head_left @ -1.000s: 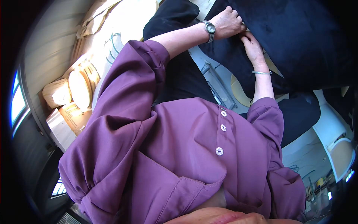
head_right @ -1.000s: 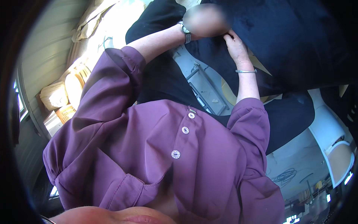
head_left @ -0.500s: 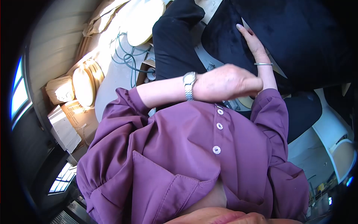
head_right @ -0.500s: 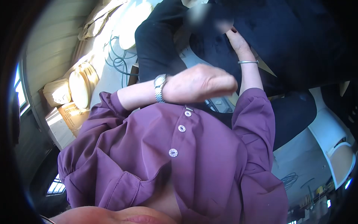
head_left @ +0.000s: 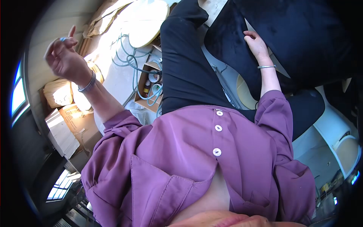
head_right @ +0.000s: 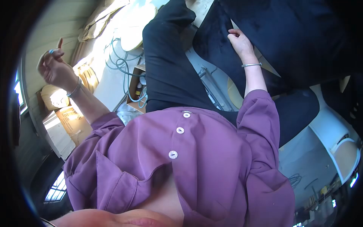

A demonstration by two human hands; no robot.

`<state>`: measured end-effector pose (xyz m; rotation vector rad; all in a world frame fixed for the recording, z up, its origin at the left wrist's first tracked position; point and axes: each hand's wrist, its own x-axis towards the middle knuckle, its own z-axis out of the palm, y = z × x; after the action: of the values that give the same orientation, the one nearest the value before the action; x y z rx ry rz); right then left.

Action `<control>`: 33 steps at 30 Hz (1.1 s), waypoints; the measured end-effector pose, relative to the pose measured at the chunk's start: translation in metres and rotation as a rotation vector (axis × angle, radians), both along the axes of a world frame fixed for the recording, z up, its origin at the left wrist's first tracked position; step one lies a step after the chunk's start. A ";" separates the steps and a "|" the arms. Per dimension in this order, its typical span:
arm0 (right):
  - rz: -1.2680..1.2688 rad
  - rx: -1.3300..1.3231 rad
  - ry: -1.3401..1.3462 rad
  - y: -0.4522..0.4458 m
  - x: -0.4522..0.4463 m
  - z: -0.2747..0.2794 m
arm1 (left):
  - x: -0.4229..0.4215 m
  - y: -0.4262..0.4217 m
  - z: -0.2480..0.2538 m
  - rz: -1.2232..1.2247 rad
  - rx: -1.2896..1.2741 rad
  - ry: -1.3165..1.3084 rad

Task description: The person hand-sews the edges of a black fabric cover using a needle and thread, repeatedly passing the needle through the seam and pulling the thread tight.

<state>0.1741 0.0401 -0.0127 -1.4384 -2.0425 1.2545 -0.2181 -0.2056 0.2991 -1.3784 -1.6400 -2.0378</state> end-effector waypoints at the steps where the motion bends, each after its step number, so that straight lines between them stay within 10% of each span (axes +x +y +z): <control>1: 0.001 -0.002 0.035 -0.001 0.002 0.001 | -0.027 -0.005 -0.023 0.136 -0.107 0.164; 5: 0.015 0.035 0.093 -0.010 0.002 0.009 | -0.076 -0.006 -0.074 0.456 -0.627 0.647; 13: -0.015 -0.023 0.091 -0.013 0.007 0.014 | -0.194 0.089 -0.114 0.637 -0.911 0.570; 15: -0.062 0.064 0.131 -0.013 0.006 -0.004 | -0.190 0.128 -0.110 0.539 -0.816 0.857; 18: -0.119 0.216 0.004 -0.012 -0.011 0.007 | -0.064 0.197 -0.129 -0.289 -0.894 0.069; 21: -0.137 0.229 -0.089 -0.008 -0.019 0.006 | 0.063 0.238 -0.205 -0.980 -0.790 0.080; 33: -0.129 0.107 -0.073 -0.008 -0.023 -0.003 | 0.130 0.279 -0.251 -1.165 -1.137 0.591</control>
<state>0.1515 0.0317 -0.0160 -1.5591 -1.9956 1.0397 -0.0877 0.0735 0.0483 -3.4280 -1.8624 -0.4041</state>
